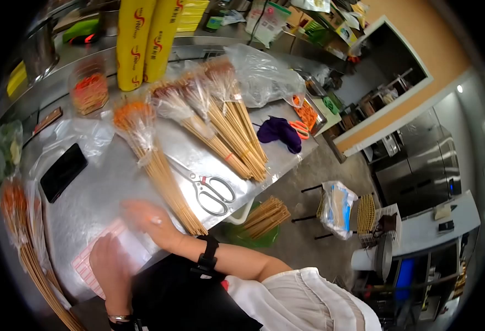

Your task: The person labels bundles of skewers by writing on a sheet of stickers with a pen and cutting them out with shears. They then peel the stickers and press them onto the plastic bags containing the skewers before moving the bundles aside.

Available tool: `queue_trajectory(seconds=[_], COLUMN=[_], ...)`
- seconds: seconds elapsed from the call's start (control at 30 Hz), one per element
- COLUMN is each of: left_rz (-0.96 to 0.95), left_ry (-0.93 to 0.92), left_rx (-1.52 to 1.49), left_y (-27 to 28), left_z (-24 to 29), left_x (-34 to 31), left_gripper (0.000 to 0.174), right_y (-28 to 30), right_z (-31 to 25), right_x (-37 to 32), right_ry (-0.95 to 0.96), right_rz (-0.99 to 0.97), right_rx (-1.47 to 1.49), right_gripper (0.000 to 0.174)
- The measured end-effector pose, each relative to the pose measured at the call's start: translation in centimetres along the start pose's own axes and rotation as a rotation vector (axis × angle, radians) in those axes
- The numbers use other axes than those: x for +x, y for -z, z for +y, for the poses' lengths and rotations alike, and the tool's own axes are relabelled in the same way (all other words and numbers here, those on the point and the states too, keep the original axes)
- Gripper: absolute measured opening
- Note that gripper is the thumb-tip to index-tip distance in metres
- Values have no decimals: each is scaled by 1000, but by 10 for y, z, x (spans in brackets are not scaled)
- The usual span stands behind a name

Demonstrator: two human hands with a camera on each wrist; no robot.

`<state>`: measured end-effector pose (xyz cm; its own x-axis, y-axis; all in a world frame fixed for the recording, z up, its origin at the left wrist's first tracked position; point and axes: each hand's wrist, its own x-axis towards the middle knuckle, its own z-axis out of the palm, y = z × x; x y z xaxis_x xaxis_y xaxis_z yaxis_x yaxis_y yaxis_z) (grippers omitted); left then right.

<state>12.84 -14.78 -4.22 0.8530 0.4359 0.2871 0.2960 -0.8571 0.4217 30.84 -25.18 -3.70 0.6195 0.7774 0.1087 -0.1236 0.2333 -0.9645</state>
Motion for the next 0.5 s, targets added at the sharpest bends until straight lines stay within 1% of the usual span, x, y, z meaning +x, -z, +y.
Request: queue_trajectory(seconds=[0.03, 0.07, 0.17, 0.2, 0.23, 0.27, 0.3, 0.33, 0.37, 0.4, 0.43, 0.5], left_rz=[5, 27, 48, 34, 82, 103, 81, 81, 110, 144, 163, 173], left_ry=[20, 20, 21, 6, -15, 1, 36, 38, 21, 27, 27, 28], left_rx=[3, -19, -42, -6, 8, 13, -42, -49, -68, -91, -103, -105], left_y=[0, -5, -9, -8, -9, -8, -8, -7, -1, 1, 1, 1], left_z=[0, 0, 9, 11, 13, 16, 15, 15, 17, 18, 18, 15], left_x=[2, 4, 9, 10, 7, 6, 4, 4, 5, 7, 8, 6], left_gripper=[43, 42, 39, 38, 39, 38, 36, 37, 40, 41, 41, 43], right_y=[1, 4, 14, 11, 14, 13, 16, 16, 9, 3, -1, -5], right_z=[7, 12, 13, 16, 21, 7, -4, -1, -13, -18, -19, -15], right_x=[3, 8, -3, -4, -5, -3, 0, 1, 1, 1, 0, -4], right_ry=[21, 346, -5, -16, -41, -112, -249, -264, -227, -270, -247, -277], right_rz=[-3, 35, -27, 74, 102, 114, 53, 38, 6, 12, -10, 1], right_rx=[-19, -279, -282, -222, -105, -189, -124, -147, -137, -124, -111, -235], right_gripper=[25, 18, 12, 10, 15, 21, 22, 24, 25, 26, 23, 17])
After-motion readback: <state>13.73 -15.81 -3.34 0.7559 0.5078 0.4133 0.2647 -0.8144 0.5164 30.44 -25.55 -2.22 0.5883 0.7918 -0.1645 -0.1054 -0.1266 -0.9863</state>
